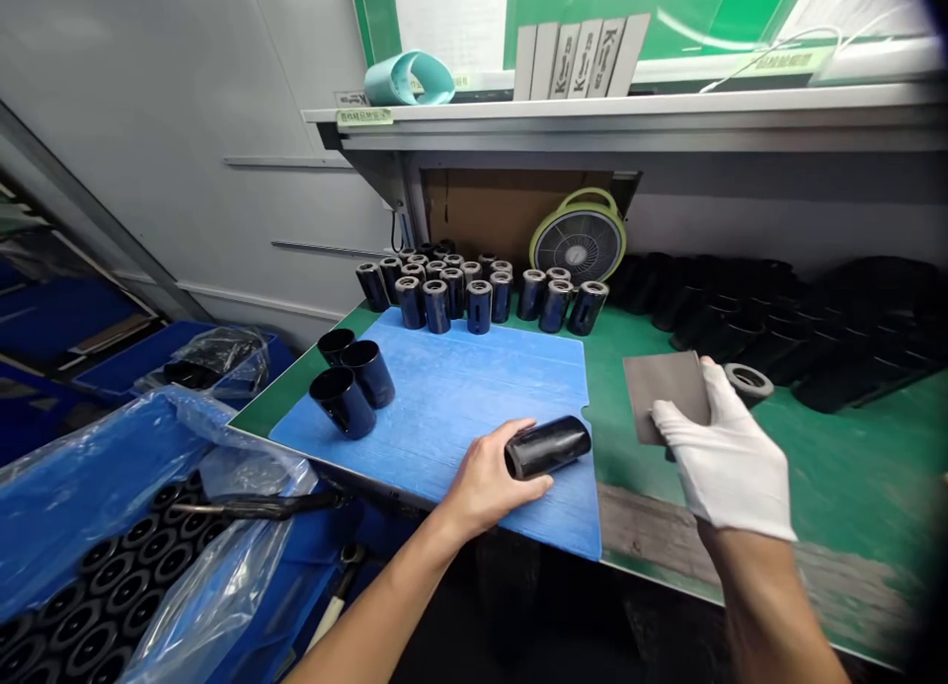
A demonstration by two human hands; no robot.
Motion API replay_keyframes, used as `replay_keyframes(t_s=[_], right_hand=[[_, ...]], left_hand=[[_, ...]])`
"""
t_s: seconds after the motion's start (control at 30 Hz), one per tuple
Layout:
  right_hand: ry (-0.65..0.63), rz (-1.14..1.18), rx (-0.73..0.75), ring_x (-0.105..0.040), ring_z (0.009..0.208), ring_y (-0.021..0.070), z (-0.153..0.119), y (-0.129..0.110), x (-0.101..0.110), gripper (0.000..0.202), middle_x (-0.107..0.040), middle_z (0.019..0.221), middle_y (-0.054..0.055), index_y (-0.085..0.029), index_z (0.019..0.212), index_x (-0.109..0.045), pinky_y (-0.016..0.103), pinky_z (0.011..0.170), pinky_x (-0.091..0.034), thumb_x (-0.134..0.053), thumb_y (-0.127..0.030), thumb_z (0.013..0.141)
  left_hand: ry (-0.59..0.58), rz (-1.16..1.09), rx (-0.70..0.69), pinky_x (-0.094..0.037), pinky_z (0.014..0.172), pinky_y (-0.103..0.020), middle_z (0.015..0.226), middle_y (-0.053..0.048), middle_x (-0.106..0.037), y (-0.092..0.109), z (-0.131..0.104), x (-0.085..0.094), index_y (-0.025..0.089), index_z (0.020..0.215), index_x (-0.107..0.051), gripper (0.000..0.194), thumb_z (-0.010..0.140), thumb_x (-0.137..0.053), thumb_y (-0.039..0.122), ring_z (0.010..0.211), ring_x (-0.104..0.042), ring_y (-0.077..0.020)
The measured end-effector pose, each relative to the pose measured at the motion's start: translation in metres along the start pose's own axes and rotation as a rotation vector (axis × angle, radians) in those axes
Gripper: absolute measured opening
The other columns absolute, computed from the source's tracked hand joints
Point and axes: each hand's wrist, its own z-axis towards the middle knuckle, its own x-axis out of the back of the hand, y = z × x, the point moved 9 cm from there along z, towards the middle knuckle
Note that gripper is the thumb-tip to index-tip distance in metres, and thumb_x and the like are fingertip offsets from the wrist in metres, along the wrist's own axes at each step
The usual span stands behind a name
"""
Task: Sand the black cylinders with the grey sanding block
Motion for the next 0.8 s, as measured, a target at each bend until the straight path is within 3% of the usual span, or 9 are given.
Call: replay_keyframes(t_s=[0.07,0.17,0.27,0.33,0.47,0.63,0.7,0.77,0.8], right_hand=[[-0.03,-0.012,0.087,-0.069,0.097,0.023,-0.033,0.006,0.001,0.073,-0.069,0.124,0.005,-0.031,0.152,-0.046,0.034,0.086,-0.052,-0.067,-0.053,0.085],[-0.052,-0.07,0.394,-0.067,0.094,0.0188,-0.078,-0.018,-0.019,0.059,-0.068,0.119,0.006,-0.029,0.152,-0.046,0.03,0.082,-0.052,-0.056,-0.043,0.096],[0.036,-0.272,0.547,-0.062,0.079,0.0165,-0.085,-0.044,-0.04,0.051,-0.066,0.1,0.005,-0.029,0.152,-0.045,0.028,0.068,-0.047,-0.048,-0.034,0.101],[0.056,-0.368,0.579,-0.059,0.074,0.0165,-0.08,-0.055,-0.047,0.05,-0.063,0.094,0.004,-0.03,0.15,-0.048,0.028,0.06,-0.044,-0.05,-0.033,0.101],[-0.109,-0.314,0.676,-0.06,0.078,0.016,-0.094,-0.061,-0.05,0.052,-0.062,0.099,0.007,-0.025,0.156,-0.038,0.027,0.066,-0.047,-0.039,-0.027,0.104],[0.061,-0.394,0.626,-0.058,0.073,0.0194,-0.099,-0.066,-0.038,0.049,-0.062,0.092,0.007,-0.024,0.149,-0.049,0.03,0.057,-0.043,-0.046,-0.032,0.101],[-0.06,-0.355,0.662,-0.058,0.074,0.0186,-0.104,-0.07,-0.047,0.051,-0.062,0.093,0.007,-0.025,0.153,-0.045,0.029,0.058,-0.044,-0.041,-0.031,0.102],[-0.159,-0.239,0.588,-0.058,0.073,0.0177,-0.101,-0.067,-0.051,0.051,-0.063,0.091,0.008,-0.026,0.152,-0.046,0.029,0.065,-0.048,-0.039,-0.03,0.102],[-0.131,-0.227,0.54,-0.057,0.071,0.0185,-0.093,-0.067,-0.05,0.051,-0.063,0.088,0.008,-0.023,0.15,-0.049,0.029,0.062,-0.048,-0.04,-0.032,0.101]], left_hand=[[0.018,0.004,-0.006,-0.053,0.102,-0.036,0.126,-0.006,-0.072,-0.001,0.0,-0.001,0.021,0.13,-0.066,0.064,0.069,-0.084,0.026,0.116,-0.068,-0.0276],[0.032,0.036,-0.035,-0.055,0.099,-0.036,0.122,-0.005,-0.074,0.001,-0.002,-0.004,0.022,0.129,-0.067,0.06,0.07,-0.08,0.022,0.111,-0.07,-0.0269],[0.043,0.086,-0.07,-0.054,0.101,-0.037,0.124,-0.005,-0.074,0.003,-0.003,-0.006,0.022,0.13,-0.067,0.062,0.069,-0.079,0.02,0.113,-0.07,-0.0279],[0.058,0.09,-0.083,-0.054,0.103,-0.038,0.126,-0.006,-0.073,0.005,-0.004,-0.005,0.021,0.13,-0.067,0.063,0.069,-0.079,0.02,0.114,-0.069,-0.0284],[0.051,0.076,-0.099,-0.054,0.102,-0.037,0.124,-0.005,-0.075,0.006,-0.003,-0.005,0.021,0.129,-0.068,0.062,0.068,-0.077,0.016,0.111,-0.071,-0.0274],[0.048,0.052,-0.1,-0.054,0.101,-0.036,0.122,-0.005,-0.075,0.006,-0.002,-0.004,0.021,0.128,-0.068,0.062,0.067,-0.079,0.019,0.11,-0.071,-0.0271],[0.036,0.042,-0.099,-0.054,0.101,-0.036,0.122,-0.005,-0.075,0.005,-0.002,-0.005,0.022,0.129,-0.068,0.062,0.068,-0.078,0.018,0.11,-0.071,-0.0269],[0.005,0.036,-0.111,-0.053,0.102,-0.036,0.122,-0.004,-0.075,0.005,-0.001,-0.008,0.023,0.128,-0.069,0.061,0.068,-0.078,0.017,0.11,-0.071,-0.0271],[-0.008,0.03,-0.115,-0.052,0.103,-0.036,0.121,-0.004,-0.075,0.006,-0.001,-0.009,0.023,0.128,-0.069,0.061,0.068,-0.078,0.018,0.111,-0.07,-0.0274]])
